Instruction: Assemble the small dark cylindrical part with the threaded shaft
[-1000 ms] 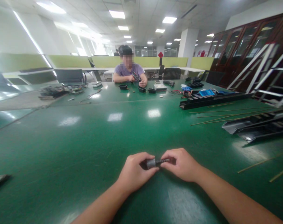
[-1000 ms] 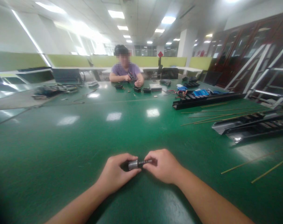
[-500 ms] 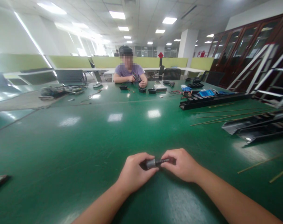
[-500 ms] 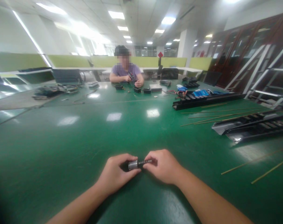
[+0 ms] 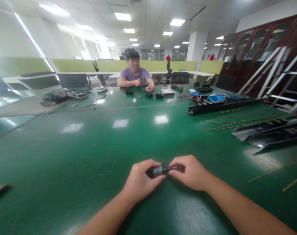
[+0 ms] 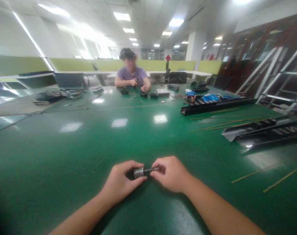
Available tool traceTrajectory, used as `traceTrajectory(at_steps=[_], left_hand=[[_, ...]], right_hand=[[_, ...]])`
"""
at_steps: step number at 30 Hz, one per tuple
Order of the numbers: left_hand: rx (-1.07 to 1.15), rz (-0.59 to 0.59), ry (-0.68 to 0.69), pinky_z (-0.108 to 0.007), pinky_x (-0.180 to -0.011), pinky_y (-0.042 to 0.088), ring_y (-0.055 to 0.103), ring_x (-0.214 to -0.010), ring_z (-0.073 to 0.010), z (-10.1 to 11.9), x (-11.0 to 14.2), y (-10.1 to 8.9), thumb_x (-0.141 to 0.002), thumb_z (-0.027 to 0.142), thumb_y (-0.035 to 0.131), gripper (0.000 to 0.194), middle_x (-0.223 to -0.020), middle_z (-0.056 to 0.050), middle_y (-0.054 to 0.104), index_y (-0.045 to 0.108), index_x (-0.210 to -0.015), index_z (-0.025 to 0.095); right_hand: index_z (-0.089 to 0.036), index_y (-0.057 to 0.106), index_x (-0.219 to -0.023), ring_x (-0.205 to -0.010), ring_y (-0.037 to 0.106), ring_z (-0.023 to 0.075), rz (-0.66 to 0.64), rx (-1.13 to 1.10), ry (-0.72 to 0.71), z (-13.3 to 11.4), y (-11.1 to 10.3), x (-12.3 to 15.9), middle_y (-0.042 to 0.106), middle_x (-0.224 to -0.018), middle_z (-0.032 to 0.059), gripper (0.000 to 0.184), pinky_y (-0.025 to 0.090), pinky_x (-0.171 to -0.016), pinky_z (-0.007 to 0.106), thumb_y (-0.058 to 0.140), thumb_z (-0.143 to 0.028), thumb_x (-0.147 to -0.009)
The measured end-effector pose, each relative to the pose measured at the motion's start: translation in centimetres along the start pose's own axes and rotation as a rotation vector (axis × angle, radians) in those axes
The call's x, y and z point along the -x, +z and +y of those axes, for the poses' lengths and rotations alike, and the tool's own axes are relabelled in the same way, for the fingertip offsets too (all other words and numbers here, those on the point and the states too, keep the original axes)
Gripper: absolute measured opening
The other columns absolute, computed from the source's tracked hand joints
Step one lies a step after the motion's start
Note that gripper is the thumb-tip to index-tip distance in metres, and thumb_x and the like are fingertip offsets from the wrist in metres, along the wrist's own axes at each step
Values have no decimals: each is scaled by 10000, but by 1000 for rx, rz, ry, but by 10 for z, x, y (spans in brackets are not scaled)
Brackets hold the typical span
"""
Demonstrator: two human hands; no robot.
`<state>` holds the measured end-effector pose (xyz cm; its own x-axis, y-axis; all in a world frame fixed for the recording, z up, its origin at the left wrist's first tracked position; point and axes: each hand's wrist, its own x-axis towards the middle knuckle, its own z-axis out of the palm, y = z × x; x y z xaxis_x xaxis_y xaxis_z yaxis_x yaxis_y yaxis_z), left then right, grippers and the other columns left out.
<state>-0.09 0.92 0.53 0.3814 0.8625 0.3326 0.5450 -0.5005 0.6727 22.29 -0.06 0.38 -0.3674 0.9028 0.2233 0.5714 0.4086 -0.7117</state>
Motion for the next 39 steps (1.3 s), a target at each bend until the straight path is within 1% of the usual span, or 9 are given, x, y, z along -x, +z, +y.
traceTrajectory(at_steps=[4,8,19,31,39], left_hand=[[4,17,22,-271,-691,517,690,-756,-188,0,0,0,-723,284,777,199,-850,-22,746,731,-902,209],[1,25,16,-274,-708,523,691,-769,-187,-2,0,1,-715,273,781,206,-862,-18,745,729,-905,212],[15,22,16,-270,-694,514,685,-754,-181,0,-1,-1,-727,284,777,189,-846,-15,740,724,-894,211],[7,18,-9,-274,-715,512,687,-782,-184,-3,0,1,-710,274,789,218,-870,-8,741,724,-910,216],[15,18,-5,-276,-719,516,689,-783,-182,-3,-1,0,-723,292,784,215,-874,-5,741,724,-918,221]], right_hand=[[-200,744,-880,-634,596,142,5,-5,-1,0,0,0,699,-719,3,95,406,-601,240,694,-256,-821],[-200,742,-876,-635,602,144,10,-16,8,-1,0,-1,702,-718,5,91,414,-604,240,693,-250,-819],[-198,740,-876,-628,597,137,9,-34,9,-1,0,1,693,-712,-3,87,412,-599,235,694,-243,-818],[-200,737,-861,-622,587,129,16,-22,12,-1,0,-1,680,-700,-11,77,407,-598,229,701,-247,-812],[-202,737,-873,-632,597,133,9,-38,16,-1,-1,2,690,-715,-7,84,414,-602,230,696,-251,-819]])
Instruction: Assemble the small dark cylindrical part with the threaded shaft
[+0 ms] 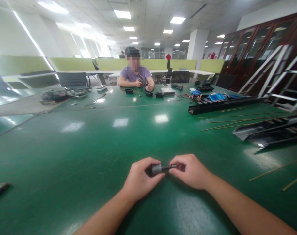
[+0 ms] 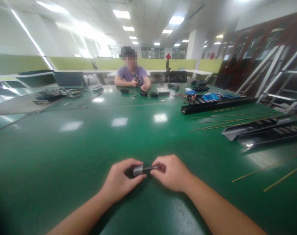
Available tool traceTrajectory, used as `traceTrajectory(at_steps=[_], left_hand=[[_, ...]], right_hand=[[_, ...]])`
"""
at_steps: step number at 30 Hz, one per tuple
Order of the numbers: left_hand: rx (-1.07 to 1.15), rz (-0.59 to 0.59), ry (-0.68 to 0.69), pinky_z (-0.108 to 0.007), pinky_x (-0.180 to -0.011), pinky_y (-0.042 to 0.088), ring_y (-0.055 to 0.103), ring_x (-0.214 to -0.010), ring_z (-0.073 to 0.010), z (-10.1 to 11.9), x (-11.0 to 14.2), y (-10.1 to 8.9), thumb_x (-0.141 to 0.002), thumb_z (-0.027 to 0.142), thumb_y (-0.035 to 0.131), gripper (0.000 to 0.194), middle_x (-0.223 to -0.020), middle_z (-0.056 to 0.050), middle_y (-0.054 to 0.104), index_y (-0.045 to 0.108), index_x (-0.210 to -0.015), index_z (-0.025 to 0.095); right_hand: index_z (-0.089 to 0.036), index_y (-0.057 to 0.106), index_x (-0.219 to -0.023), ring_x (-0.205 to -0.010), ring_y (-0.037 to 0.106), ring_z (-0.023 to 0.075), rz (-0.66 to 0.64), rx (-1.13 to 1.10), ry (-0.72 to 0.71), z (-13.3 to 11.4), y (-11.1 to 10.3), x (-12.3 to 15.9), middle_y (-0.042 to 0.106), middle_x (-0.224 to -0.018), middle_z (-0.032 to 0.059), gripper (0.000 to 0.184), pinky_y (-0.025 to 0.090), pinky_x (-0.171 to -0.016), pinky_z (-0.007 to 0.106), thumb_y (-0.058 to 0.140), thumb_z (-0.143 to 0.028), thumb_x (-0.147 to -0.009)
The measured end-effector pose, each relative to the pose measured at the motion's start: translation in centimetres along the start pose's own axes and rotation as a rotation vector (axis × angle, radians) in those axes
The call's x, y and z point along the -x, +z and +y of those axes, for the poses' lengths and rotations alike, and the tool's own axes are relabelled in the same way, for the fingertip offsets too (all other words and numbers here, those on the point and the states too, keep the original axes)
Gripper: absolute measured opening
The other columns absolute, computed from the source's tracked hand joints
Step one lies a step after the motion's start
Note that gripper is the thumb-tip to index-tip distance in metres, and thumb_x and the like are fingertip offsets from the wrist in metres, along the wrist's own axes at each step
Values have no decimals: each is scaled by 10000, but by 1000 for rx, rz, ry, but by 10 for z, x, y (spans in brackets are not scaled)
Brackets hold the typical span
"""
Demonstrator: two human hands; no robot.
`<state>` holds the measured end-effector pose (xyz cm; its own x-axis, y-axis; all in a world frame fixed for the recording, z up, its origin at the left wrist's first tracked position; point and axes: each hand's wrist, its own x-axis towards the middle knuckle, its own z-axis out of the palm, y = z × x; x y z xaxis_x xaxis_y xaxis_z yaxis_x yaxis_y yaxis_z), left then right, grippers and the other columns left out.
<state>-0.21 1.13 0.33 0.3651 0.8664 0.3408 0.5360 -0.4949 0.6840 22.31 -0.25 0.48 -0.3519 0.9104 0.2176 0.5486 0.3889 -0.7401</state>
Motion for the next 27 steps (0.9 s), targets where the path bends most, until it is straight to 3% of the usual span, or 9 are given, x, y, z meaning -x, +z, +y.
traceTrajectory(at_steps=[27], left_hand=[[5,11,-6,-276,-714,511,686,-781,-184,0,-1,0,-713,276,784,210,-869,-6,740,724,-908,225]], right_hand=[[-196,737,-861,-609,594,124,21,-21,0,2,-3,-2,687,-697,-12,74,417,-579,220,694,-233,-812]])
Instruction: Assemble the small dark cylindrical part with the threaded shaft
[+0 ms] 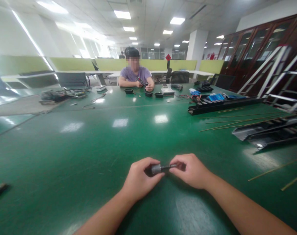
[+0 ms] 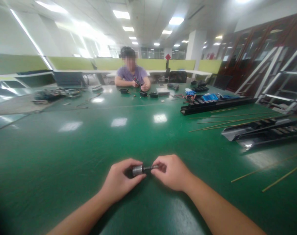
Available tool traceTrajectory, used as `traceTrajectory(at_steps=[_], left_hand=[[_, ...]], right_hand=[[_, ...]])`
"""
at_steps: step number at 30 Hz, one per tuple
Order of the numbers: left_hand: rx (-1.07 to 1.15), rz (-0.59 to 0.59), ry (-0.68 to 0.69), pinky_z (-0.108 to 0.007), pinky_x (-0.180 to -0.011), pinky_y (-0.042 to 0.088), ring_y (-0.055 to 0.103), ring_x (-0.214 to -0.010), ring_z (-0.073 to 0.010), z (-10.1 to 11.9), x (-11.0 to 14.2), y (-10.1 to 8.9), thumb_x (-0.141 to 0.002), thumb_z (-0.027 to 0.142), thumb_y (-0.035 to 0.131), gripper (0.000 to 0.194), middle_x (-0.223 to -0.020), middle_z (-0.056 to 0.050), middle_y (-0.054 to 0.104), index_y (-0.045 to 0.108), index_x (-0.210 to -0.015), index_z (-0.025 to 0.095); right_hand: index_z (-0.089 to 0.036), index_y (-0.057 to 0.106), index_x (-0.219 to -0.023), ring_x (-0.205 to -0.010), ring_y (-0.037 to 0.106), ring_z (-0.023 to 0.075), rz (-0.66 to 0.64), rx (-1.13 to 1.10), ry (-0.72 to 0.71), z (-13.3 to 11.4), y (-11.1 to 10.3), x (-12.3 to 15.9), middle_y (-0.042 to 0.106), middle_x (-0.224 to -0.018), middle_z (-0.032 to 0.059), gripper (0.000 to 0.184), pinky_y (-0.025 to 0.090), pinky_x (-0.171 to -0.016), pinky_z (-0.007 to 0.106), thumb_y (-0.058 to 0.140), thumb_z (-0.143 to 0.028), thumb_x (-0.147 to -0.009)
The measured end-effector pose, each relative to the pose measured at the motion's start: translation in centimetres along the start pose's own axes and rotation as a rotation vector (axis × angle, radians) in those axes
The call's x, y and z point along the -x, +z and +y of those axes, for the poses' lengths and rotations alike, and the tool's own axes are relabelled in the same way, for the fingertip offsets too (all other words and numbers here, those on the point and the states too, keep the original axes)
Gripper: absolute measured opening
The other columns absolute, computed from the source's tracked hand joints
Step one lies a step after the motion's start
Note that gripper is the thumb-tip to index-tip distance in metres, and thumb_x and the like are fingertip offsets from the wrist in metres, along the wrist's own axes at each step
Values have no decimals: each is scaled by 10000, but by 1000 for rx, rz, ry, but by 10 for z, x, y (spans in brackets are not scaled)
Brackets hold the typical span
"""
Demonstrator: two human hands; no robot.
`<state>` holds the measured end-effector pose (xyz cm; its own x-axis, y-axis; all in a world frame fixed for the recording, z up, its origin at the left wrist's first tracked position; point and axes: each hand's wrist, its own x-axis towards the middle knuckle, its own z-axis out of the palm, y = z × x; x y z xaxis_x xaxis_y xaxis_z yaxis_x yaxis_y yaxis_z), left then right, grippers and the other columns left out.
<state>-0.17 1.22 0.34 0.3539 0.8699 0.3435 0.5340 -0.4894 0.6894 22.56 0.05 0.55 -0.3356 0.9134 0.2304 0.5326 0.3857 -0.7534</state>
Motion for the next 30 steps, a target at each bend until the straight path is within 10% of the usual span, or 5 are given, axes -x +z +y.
traceTrajectory(at_steps=[30], left_hand=[[13,6,-28,-278,-718,506,680,-786,-178,0,1,-1,-707,269,794,216,-864,-1,735,727,-907,220]], right_hand=[[-187,739,-878,-669,642,150,0,27,-13,0,-4,1,726,-748,14,94,468,-642,242,685,-242,-823]])
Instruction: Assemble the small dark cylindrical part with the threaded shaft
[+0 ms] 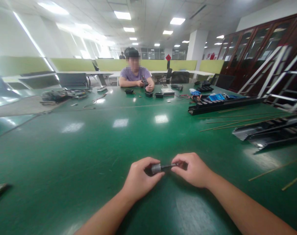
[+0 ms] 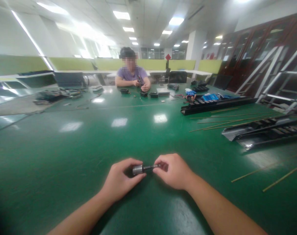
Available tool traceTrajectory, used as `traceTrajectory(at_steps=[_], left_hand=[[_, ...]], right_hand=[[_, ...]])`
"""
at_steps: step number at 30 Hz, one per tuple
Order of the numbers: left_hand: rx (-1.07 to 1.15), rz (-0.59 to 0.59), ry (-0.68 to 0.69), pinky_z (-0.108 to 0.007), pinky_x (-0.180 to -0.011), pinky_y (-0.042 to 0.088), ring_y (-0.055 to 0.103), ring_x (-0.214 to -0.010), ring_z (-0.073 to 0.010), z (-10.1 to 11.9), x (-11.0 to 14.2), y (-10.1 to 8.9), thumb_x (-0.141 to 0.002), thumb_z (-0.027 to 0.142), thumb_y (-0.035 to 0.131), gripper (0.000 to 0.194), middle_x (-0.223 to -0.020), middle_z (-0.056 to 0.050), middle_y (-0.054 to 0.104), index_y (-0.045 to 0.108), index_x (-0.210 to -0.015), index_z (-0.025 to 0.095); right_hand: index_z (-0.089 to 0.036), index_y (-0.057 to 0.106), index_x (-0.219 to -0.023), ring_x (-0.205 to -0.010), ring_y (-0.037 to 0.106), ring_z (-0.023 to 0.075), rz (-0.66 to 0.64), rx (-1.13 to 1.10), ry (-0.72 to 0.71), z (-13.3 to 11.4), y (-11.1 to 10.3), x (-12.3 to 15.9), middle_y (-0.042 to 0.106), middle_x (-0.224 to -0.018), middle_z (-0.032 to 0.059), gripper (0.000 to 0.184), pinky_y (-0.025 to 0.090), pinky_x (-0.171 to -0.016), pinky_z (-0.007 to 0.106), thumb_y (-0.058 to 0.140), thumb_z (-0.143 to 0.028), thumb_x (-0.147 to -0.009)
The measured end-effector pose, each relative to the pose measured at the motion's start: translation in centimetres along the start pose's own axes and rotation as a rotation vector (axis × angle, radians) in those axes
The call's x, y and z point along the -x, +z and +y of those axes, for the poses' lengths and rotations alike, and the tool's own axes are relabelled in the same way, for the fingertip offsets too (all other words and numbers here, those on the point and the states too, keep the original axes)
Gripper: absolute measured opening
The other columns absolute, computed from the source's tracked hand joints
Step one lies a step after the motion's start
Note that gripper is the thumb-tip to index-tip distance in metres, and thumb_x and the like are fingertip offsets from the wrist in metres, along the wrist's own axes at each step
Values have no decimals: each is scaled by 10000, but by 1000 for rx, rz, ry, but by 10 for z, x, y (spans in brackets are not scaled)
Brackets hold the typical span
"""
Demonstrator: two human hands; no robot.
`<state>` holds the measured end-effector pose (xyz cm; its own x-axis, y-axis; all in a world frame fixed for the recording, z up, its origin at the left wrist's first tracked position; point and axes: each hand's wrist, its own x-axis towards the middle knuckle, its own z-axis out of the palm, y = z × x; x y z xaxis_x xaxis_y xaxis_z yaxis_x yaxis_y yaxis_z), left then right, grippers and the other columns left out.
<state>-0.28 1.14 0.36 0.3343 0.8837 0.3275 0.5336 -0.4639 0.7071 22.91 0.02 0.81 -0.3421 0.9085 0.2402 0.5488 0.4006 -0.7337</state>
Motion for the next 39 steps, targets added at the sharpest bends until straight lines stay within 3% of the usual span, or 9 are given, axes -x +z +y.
traceTrajectory(at_steps=[39], left_hand=[[-8,11,7,-278,-699,514,682,-767,-189,1,0,-1,-710,286,798,214,-853,-16,738,730,-900,214]], right_hand=[[-198,731,-867,-677,660,157,6,40,-18,1,-4,1,728,-751,9,79,472,-660,255,681,-243,-826]])
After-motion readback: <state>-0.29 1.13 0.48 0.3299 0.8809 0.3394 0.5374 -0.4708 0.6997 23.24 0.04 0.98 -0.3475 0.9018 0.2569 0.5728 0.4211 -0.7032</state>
